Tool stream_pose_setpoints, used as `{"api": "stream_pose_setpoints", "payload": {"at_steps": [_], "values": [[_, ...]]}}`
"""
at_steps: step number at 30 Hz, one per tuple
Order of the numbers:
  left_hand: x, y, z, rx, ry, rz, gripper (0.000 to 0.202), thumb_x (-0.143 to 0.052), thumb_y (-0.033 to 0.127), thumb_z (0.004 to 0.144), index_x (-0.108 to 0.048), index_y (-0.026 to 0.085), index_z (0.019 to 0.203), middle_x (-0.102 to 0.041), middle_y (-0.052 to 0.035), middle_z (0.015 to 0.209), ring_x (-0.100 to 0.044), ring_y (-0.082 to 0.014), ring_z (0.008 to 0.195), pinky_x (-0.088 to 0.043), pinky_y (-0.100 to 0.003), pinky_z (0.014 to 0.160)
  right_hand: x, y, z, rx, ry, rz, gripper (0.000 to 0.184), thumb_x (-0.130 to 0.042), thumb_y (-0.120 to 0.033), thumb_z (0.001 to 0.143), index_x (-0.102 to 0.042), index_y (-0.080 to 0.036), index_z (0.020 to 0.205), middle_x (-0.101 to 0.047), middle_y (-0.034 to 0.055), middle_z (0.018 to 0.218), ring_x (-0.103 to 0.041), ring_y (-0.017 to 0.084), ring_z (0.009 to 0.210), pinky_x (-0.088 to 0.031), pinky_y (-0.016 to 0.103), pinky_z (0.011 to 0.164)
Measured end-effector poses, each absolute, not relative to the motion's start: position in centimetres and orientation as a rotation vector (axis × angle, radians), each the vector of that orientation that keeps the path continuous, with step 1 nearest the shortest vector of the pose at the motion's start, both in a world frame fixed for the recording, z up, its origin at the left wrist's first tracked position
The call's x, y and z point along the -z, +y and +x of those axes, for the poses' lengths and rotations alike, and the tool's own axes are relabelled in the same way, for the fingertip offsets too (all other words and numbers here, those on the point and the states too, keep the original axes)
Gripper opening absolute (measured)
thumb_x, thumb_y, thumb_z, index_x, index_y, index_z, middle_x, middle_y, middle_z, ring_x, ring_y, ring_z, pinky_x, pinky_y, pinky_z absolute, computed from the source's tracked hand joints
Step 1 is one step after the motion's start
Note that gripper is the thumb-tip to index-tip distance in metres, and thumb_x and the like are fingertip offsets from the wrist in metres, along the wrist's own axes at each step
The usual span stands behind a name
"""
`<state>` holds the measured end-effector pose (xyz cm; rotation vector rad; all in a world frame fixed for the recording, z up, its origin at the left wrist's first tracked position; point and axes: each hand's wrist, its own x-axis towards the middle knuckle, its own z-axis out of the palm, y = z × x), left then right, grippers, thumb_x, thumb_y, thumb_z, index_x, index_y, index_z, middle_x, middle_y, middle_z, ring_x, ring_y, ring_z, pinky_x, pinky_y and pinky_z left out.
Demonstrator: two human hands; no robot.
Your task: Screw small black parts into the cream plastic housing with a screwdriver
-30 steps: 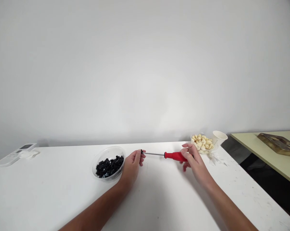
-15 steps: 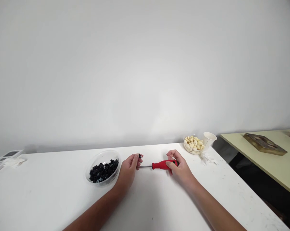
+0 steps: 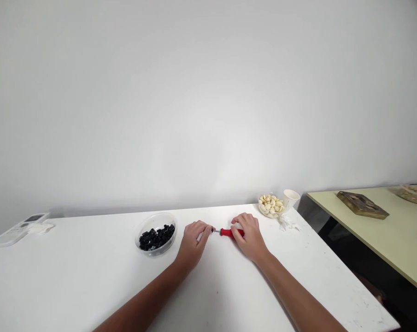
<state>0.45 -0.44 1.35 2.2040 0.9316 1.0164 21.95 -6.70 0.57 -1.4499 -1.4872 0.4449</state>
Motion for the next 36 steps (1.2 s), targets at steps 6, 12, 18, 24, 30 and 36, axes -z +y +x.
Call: {"api": "stream_pose_setpoints", "payload": {"at_steps": [6,12,18,24,30,36], "values": [[-3.8,-2.6,0.3,-1.088,0.911,2.239,0.033,-0.046,0.035,0.105,-0.069,0.022,0.085,-0.072,-0.0028,0.087,-0.064,-0.022,0.088,-0.042,-0.038,0.09,-3.6,-8.0,17.0,-0.542,-1.642,-1.376,0.033,-0.043,-0.038,0.104,-0.053,-0.022,0.077,-0.055,-0.0004,0.075,-0.046,0.019,0.075,-0.03,0.039,0.09],[-5.5,-3.9,-1.9,-1.082,0.922,2.027,0.03,-0.049,0.039,0.104,-0.074,0.022,0.101,-0.073,-0.0057,0.1,-0.066,-0.0215,0.093,-0.051,-0.034,0.085,-3.7,-8.0,13.7,-0.858,-1.502,-1.258,0.039,-0.037,-0.045,0.107,-0.043,-0.023,0.075,-0.049,-0.0027,0.07,-0.046,0.016,0.067,-0.037,0.03,0.07],[-4.0,-4.8,-5.9,-0.923,0.931,2.123,0.028,-0.058,0.04,0.1,-0.064,0.024,0.123,-0.072,-0.0042,0.099,-0.065,-0.0169,0.076,-0.052,-0.025,0.063,-2.4,-8.5,11.8,-1.212,-1.396,-1.107,0.04,-0.04,-0.047,0.105,-0.043,-0.022,0.075,-0.048,-0.0028,0.065,-0.044,0.014,0.063,-0.037,0.028,0.064],[-2.2,-3.5,-7.6,-0.861,0.824,2.375,0.02,-0.053,0.034,0.103,-0.067,0.026,0.115,-0.075,-0.0032,0.097,-0.068,-0.0177,0.083,-0.054,-0.028,0.076,-1.2,-8.7,11.9,-1.365,-1.358,-1.037,0.04,-0.043,-0.051,0.104,-0.042,-0.022,0.076,-0.042,-0.0038,0.067,-0.037,0.013,0.063,-0.032,0.027,0.061],[-1.6,-3.2,-7.4,-0.757,0.832,2.383,0.019,-0.05,0.035,0.104,-0.066,0.027,0.107,-0.075,-0.0006,0.093,-0.07,-0.0177,0.081,-0.052,-0.025,0.074,-0.1,-8.5,11.5,-1.35,-1.328,-1.013,0.042,-0.042,-0.056,0.103,-0.041,-0.023,0.077,-0.041,-0.0039,0.069,-0.037,0.013,0.064,-0.031,0.027,0.06],[-1.4,-4.0,-6.5,-0.681,0.944,2.253,0.032,-0.042,0.045,0.105,-0.059,0.025,0.087,-0.064,0.0018,0.075,-0.062,-0.0165,0.068,-0.047,-0.024,0.065,0.1,-8.4,11.1,-1.215,-1.367,-1.081,0.034,-0.039,-0.047,0.105,-0.04,-0.023,0.081,-0.043,-0.0033,0.072,-0.039,0.014,0.067,-0.034,0.029,0.065]]}}
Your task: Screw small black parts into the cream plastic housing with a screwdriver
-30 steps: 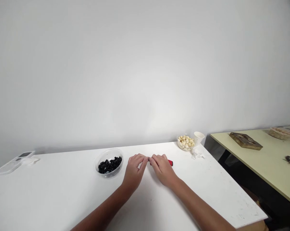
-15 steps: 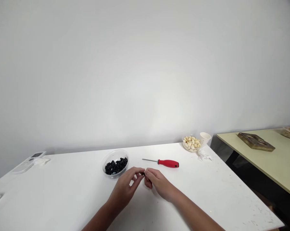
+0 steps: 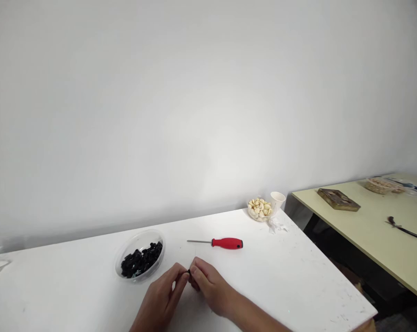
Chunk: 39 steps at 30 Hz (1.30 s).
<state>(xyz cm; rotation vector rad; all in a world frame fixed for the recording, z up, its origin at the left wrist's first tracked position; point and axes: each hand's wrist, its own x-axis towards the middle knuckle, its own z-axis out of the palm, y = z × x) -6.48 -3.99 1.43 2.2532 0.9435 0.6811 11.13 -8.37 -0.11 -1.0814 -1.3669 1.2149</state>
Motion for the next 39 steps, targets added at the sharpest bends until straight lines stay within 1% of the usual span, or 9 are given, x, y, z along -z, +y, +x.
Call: {"api": "stream_pose_setpoints", "payload": {"at_steps": [5,9,11,13,16,21,27,33,39], "values": [[-0.3,-4.0,-6.4,-0.648,0.957,2.136,0.048,-0.03,0.051,0.107,-0.047,0.023,0.072,-0.057,0.0022,0.064,-0.057,-0.016,0.059,-0.043,-0.025,0.06,0.1,-8.9,11.2,-0.856,-1.617,-1.311,0.021,-0.045,-0.031,0.102,-0.046,-0.023,0.083,-0.054,-0.0004,0.081,-0.047,0.018,0.08,-0.036,0.033,0.077],[0.1,-3.7,-6.4,-0.602,0.926,2.162,0.049,-0.029,0.051,0.107,-0.049,0.023,0.071,-0.058,0.0016,0.064,-0.058,-0.0163,0.061,-0.044,-0.026,0.061,0.2,-8.8,11.5,-0.687,-1.732,-1.393,0.015,-0.047,-0.024,0.1,-0.047,-0.023,0.085,-0.058,0.0005,0.085,-0.05,0.019,0.084,-0.037,0.033,0.078],[0.0,-3.6,-6.3,-0.578,0.94,2.179,0.041,-0.036,0.052,0.105,-0.055,0.024,0.083,-0.061,0.0022,0.069,-0.059,-0.0159,0.061,-0.045,-0.025,0.061,0.2,-8.5,11.7,-0.647,-1.724,-1.438,0.015,-0.047,-0.023,0.099,-0.047,-0.023,0.084,-0.058,0.0008,0.083,-0.05,0.02,0.083,-0.037,0.032,0.077],[-0.2,-3.5,-6.2,-0.594,0.977,2.172,0.03,-0.046,0.053,0.102,-0.058,0.026,0.104,-0.065,0.0025,0.077,-0.059,-0.015,0.061,-0.046,-0.024,0.059,0.3,-8.3,11.9,-0.641,-1.698,-1.471,0.017,-0.045,-0.023,0.101,-0.046,-0.023,0.084,-0.057,0.0008,0.081,-0.05,0.02,0.082,-0.036,0.031,0.074],[-0.4,-3.2,-6.2,-0.635,0.982,2.167,0.033,-0.053,0.051,0.099,-0.056,0.027,0.122,-0.071,0.0005,0.09,-0.064,-0.0153,0.066,-0.05,-0.023,0.059,0.5,-8.0,12.2,-0.66,-1.689,-1.479,0.02,-0.042,-0.026,0.103,-0.047,-0.023,0.084,-0.056,0.0003,0.08,-0.05,0.019,0.079,-0.036,0.03,0.071],[-1.5,-3.0,-6.6,-0.67,0.945,2.246,0.028,-0.049,0.047,0.102,-0.065,0.027,0.111,-0.074,-0.0031,0.101,-0.068,-0.0188,0.081,-0.053,-0.026,0.071,0.2,-8.2,12.3,-0.674,-1.781,-1.415,0.019,-0.042,-0.024,0.103,-0.048,-0.023,0.085,-0.055,-0.0007,0.08,-0.048,0.018,0.078,-0.037,0.03,0.073],[-1.7,-3.5,-6.3,-0.677,0.876,2.287,0.039,-0.038,0.043,0.105,-0.058,0.023,0.078,-0.063,-0.0014,0.079,-0.062,-0.0181,0.074,-0.05,-0.026,0.071,-0.6,-8.5,12.3,-0.624,-1.849,-1.347,0.02,-0.04,-0.019,0.103,-0.048,-0.024,0.086,-0.057,-0.001,0.082,-0.048,0.017,0.076,-0.038,0.031,0.078],[-1.4,-3.3,-6.2,-0.707,0.985,2.173,0.028,-0.046,0.049,0.102,-0.059,0.024,0.098,-0.064,0.0004,0.082,-0.06,-0.0173,0.069,-0.049,-0.025,0.062,-0.3,-8.2,12.3,-0.545,-1.885,-1.34,0.019,-0.042,-0.019,0.102,-0.045,-0.024,0.085,-0.055,-0.0014,0.079,-0.047,0.017,0.073,-0.038,0.031,0.077],[-0.7,-2.6,-6.2,-0.725,0.918,2.134,0.034,-0.042,0.051,0.102,-0.057,0.024,0.088,-0.064,0.0011,0.08,-0.062,-0.0187,0.074,-0.052,-0.025,0.069,-0.2,-7.9,12.3,-0.407,-1.998,-1.321,0.011,-0.044,-0.02,0.099,-0.045,-0.024,0.089,-0.058,-0.0027,0.082,-0.052,0.015,0.071,-0.036,0.031,0.082]]}}
